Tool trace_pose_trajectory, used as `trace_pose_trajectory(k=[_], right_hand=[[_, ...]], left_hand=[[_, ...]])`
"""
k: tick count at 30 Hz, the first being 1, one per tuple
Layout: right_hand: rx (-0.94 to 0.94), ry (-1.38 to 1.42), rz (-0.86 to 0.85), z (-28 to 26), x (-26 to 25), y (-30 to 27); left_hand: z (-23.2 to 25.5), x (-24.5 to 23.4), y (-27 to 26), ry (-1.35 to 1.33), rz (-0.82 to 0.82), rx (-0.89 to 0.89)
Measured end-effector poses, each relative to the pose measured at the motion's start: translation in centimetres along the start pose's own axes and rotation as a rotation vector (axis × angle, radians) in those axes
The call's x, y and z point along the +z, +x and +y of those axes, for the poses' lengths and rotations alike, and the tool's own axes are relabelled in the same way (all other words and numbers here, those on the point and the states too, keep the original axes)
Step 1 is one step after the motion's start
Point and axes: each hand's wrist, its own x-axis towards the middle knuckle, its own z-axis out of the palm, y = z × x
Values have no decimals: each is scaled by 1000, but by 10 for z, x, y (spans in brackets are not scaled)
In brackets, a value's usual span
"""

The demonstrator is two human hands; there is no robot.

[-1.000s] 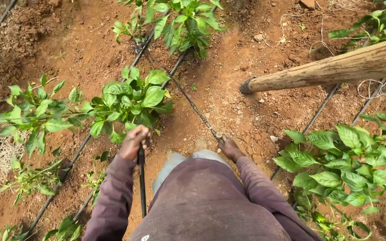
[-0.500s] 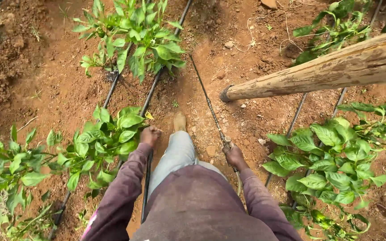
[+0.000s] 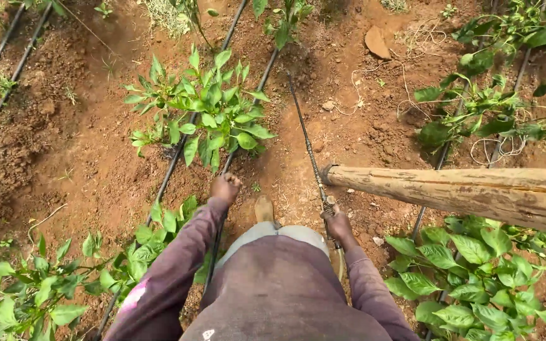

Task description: The person is walking through rows of pepper plants, using a handheld spray wand to apply liquid to the foliage.

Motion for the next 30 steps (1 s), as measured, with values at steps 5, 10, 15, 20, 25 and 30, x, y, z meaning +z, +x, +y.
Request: trace_pose_trajectory(k=[5, 10, 15, 20, 25, 30], right_hand=[[0, 35, 8, -22, -14, 33], [-3, 99, 7, -27, -18, 49], [-13, -46, 37, -43, -32, 69], [-67, -45, 75, -94, -53, 83], [-54, -103, 51, -79, -63, 124], [-11, -155, 46, -70, -62, 140]], left_hand=[[13, -56, 7, 7, -127, 96], [127, -198, -166, -510, -371, 392], [157, -137, -103, -447, -258, 470], [26, -20, 75, 151, 87, 10], [24, 2, 103, 587, 74, -229], [4, -6, 113, 251, 133, -13]])
